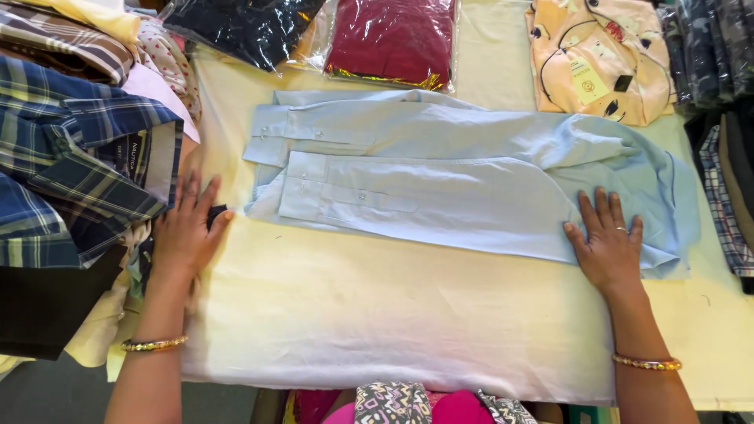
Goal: The person folds a pair of brown trousers on a table, then folds a light blue shirt. The items are handled one at a time and placed on a stack of folded clothes.
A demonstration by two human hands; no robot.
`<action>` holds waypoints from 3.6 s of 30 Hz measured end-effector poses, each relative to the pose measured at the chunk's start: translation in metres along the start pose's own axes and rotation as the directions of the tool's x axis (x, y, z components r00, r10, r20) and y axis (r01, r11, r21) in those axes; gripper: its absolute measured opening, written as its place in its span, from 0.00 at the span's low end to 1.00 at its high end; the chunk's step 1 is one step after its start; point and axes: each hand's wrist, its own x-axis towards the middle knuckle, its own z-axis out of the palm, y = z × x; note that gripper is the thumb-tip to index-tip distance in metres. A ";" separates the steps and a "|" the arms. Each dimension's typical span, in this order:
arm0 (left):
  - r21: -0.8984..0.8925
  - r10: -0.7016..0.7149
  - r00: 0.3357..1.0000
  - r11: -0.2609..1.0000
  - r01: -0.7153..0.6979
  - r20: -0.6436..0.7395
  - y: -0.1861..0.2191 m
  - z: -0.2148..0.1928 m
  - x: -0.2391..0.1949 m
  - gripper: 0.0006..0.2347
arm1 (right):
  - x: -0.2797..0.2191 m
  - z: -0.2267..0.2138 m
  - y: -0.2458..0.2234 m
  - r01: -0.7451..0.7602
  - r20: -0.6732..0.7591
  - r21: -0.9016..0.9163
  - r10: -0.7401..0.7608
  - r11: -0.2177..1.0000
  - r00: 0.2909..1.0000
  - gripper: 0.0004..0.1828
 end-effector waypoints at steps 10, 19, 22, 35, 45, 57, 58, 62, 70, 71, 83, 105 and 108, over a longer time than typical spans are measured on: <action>-0.185 0.482 0.876 0.862 -0.473 0.005 0.113 -0.023 0.005 0.36 | -0.045 -0.068 -0.034 0.413 -0.256 0.410 -0.331 0.813 0.908 0.31; 0.124 0.516 0.851 0.842 -0.524 0.094 0.119 -0.006 0.025 0.35 | -0.049 -0.061 0.008 0.341 -0.225 0.031 -0.326 0.940 0.918 0.30; 0.156 0.529 0.845 0.831 -0.534 0.079 0.111 0.001 0.027 0.34 | -0.045 -0.069 0.012 0.308 -0.176 -0.188 -0.341 0.932 0.923 0.32; -0.009 0.529 0.835 0.846 -0.534 0.152 0.100 -0.051 -0.023 0.33 | -0.088 -0.100 0.006 0.292 -0.121 -0.054 -0.297 0.955 0.947 0.39; -0.505 0.485 0.815 0.814 -0.287 0.317 0.081 -0.064 0.045 0.33 | -0.027 -0.131 -0.013 0.001 0.071 0.269 -0.021 0.963 0.997 0.28; -0.033 0.104 0.898 0.995 -0.099 0.428 0.122 -0.025 0.185 0.27 | 0.138 -0.042 0.035 -0.079 0.058 0.213 0.068 0.974 0.996 0.19; -0.031 0.100 0.896 0.995 -0.096 0.432 0.115 -0.017 0.189 0.27 | 0.137 -0.042 0.035 -0.078 0.064 0.216 0.066 0.973 0.996 0.19; -0.071 0.081 0.877 0.996 -0.054 0.474 0.100 0.001 0.212 0.17 | 0.135 -0.044 0.037 -0.204 0.022 0.581 0.235 0.788 0.972 0.09; -0.862 -0.016 0.998 0.503 0.056 0.055 0.160 -0.035 0.303 0.03 | 0.152 -0.060 0.040 -0.168 0.059 0.946 0.363 0.278 0.930 0.04; -0.940 -0.008 0.999 0.339 0.045 0.044 0.177 -0.041 0.320 0.03 | 0.156 -0.062 0.038 -0.166 0.068 0.961 0.390 0.223 0.918 0.05; -0.883 0.178 0.934 0.311 -0.351 -0.309 0.361 0.076 0.489 0.34 | 0.184 -0.009 0.083 -0.079 -0.019 0.979 0.465 0.189 0.885 0.45; -0.106 0.415 0.891 0.910 -0.401 0.184 0.205 0.092 0.196 0.29 | 0.122 0.006 0.034 -0.022 0.122 0.027 0.018 0.999 0.992 0.40; -0.160 0.534 0.843 0.839 -0.520 0.058 0.269 0.102 0.156 0.27 | 0.107 0.036 -0.042 0.231 0.137 -0.068 -0.220 0.970 0.966 0.40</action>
